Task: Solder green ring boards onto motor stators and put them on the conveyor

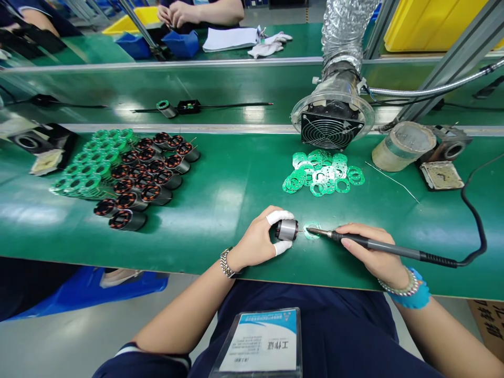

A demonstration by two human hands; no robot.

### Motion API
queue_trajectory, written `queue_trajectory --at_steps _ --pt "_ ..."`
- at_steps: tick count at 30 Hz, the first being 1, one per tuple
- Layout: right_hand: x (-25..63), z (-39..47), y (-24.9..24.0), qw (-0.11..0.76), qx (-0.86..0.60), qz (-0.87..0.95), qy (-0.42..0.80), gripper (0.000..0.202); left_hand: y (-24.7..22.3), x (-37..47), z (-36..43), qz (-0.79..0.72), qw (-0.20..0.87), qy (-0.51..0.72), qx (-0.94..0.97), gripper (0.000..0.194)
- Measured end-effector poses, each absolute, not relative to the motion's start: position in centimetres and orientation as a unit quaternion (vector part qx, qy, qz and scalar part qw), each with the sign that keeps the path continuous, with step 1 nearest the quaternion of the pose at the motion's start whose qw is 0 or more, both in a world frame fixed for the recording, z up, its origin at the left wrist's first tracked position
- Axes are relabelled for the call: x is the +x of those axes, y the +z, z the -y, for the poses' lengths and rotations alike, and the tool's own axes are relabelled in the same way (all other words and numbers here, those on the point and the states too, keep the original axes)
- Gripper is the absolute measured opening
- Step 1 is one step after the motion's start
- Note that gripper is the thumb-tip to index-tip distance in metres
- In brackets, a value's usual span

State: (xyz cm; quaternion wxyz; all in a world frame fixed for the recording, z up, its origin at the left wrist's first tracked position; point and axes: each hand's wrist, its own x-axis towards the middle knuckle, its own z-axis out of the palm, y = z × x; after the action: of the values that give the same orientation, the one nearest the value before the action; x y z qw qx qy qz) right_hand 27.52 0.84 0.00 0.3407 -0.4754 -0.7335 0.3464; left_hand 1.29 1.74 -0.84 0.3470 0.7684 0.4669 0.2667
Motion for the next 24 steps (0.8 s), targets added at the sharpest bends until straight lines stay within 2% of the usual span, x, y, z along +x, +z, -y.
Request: queue_trajectory --at_steps 14,17,21,23,24 --pt "28.0 -0.8 0.5 0.363 -0.493 0.718 0.332 0.013 -0.9 1.3 -1.7 -0.472 0.347 0.264 0.766 0.045" --pt "29.8 -2.1 1.4 0.402 -0.544 0.693 0.252 0.016 -0.8 1.4 -1.6 -0.477 0.350 0.261 0.763 0.045" --pt "34.2 -6.5 1.8 0.477 -0.586 0.654 0.025 0.026 -1.1 1.3 -1.5 -0.481 0.358 0.270 0.753 0.045" --pt "36.2 -8.8 1.6 0.458 -0.587 0.663 -0.081 0.028 -1.4 1.2 -1.3 -0.490 0.376 0.276 0.737 0.044" --pt "36.8 -9.6 1.5 0.428 -0.583 0.685 -0.087 0.027 -1.5 1.2 -1.2 -0.496 0.386 0.280 0.726 0.044"
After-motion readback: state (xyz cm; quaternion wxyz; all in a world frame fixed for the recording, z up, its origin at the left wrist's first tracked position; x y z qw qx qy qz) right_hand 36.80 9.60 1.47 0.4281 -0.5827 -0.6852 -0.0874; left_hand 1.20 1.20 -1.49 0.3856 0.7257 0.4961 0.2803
